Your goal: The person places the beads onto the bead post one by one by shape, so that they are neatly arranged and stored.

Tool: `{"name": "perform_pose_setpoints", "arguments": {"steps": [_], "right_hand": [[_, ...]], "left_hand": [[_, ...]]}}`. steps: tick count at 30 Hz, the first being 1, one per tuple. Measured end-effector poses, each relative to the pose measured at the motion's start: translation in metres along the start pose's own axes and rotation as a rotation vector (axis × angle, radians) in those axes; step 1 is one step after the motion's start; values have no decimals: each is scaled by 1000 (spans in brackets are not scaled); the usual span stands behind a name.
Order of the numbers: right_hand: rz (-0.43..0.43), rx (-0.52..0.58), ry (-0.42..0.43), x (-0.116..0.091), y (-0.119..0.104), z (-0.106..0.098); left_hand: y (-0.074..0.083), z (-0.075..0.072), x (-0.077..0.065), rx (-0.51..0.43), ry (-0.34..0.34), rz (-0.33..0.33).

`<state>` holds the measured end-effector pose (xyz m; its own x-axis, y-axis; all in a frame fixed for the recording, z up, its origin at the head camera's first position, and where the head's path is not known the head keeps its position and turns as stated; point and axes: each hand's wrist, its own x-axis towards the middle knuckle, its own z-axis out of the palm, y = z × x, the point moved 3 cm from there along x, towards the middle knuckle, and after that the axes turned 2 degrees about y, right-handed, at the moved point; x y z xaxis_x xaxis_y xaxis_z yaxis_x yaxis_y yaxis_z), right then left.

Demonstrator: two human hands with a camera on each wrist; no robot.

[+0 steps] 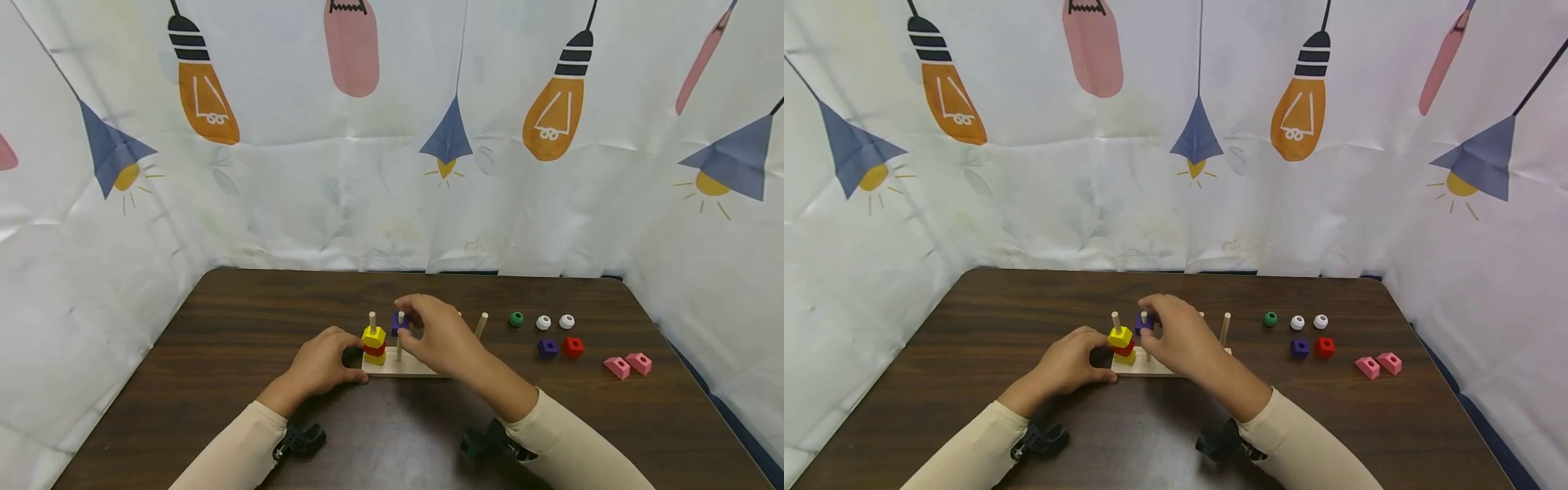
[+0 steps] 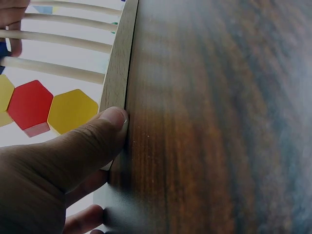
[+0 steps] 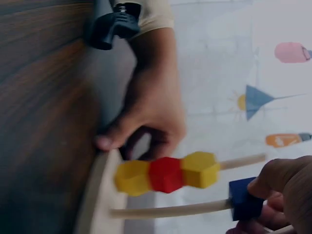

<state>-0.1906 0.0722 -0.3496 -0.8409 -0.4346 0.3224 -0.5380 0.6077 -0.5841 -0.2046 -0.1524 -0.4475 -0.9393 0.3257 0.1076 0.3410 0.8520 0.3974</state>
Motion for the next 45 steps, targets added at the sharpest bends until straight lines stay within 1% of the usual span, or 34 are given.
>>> {"name": "perform_pose_setpoints", "arguments": {"steps": [4,10,12,17,21,25,32,45], "right_hand": [[32,39,36,-4,10,9],[-2,91,140,-6,18,16],[5,112,156,-7,21,19],[56,178,167,-12,30,28],[92,231,164,-15,35,35],[103,259,139,-18,38,41],[84,240,118,-22,45,49],[110,214,73,-27,55,63]], "left_hand": [[1,0,1,1,-3,8],[2,-1,2,2,-7,-2],[2,-1,2,4,-10,-5],[2,-2,4,2,-10,-2],[3,-2,4,5,-11,2],[2,-1,4,11,-10,-3],[2,0,2,7,-10,6],[4,-2,0,8,-9,-13]]}}
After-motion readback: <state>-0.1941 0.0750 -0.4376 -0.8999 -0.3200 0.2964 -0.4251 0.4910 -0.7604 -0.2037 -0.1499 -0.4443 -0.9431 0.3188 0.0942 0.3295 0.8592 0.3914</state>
